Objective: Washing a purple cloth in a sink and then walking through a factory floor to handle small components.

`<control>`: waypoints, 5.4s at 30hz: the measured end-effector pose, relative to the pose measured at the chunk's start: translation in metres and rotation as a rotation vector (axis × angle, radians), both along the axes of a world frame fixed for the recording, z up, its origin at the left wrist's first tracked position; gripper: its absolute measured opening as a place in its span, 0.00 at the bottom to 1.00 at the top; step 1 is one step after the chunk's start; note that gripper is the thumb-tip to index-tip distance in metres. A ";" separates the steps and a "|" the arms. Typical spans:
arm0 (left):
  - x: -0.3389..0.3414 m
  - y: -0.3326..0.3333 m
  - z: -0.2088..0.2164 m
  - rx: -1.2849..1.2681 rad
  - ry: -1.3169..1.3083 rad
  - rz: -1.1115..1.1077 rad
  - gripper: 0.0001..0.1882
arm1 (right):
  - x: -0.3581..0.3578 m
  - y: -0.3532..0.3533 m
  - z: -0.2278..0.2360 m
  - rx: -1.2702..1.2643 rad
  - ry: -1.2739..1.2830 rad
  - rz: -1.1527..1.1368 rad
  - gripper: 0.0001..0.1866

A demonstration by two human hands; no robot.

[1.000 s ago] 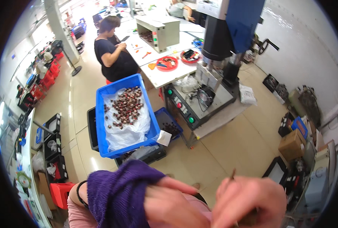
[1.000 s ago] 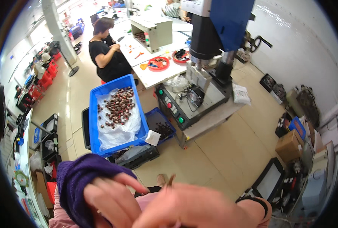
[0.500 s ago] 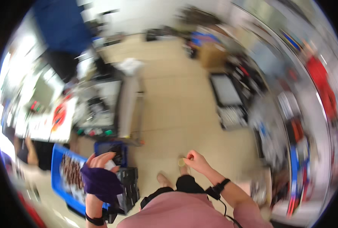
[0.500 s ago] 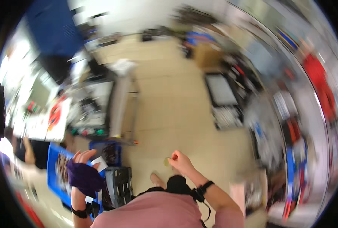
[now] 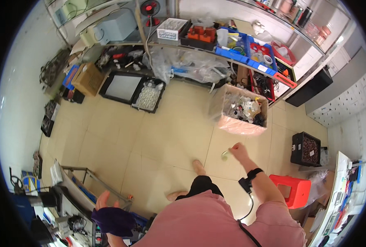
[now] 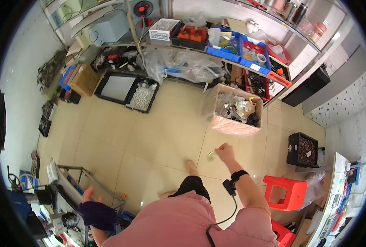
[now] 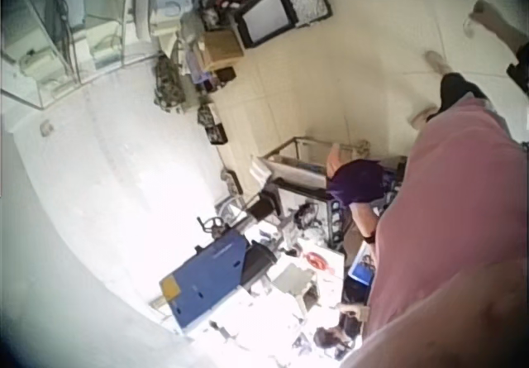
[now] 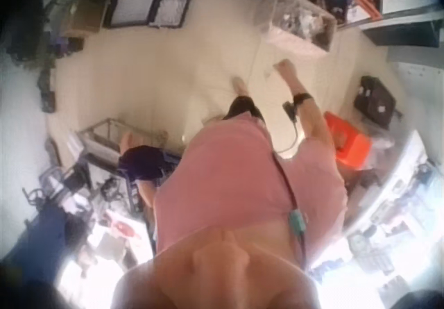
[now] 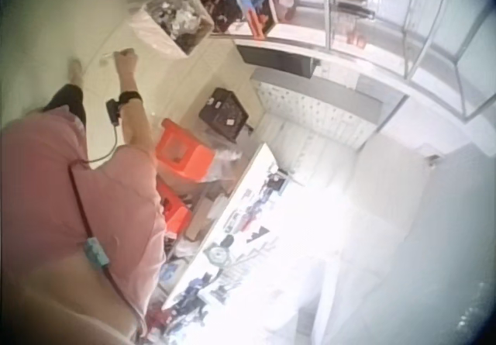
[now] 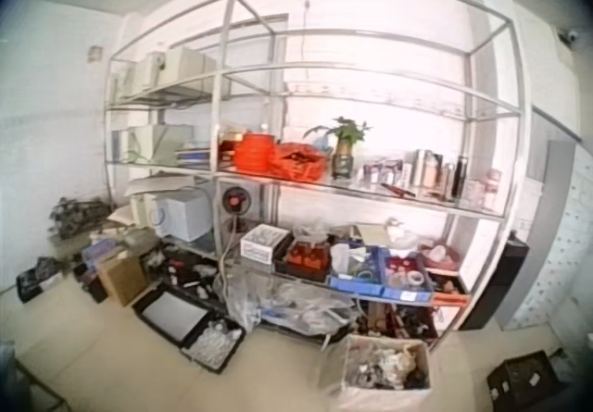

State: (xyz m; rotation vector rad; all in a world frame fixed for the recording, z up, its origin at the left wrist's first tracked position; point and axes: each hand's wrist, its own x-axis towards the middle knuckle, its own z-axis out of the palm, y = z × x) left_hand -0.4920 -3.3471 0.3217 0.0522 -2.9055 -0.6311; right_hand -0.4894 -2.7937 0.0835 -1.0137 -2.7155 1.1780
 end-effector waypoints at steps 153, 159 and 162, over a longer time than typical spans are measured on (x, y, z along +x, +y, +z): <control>0.252 -0.051 -0.039 0.420 -0.211 0.781 0.22 | -0.041 -0.569 0.241 -0.180 -0.120 2.183 0.12; 0.237 -0.060 -0.043 0.426 -0.108 0.808 0.20 | -0.012 -0.578 0.279 -0.563 -0.189 2.101 0.10; 0.213 -0.084 -0.080 0.562 0.098 0.789 0.18 | 0.015 -0.587 0.293 -0.897 -0.434 2.122 0.11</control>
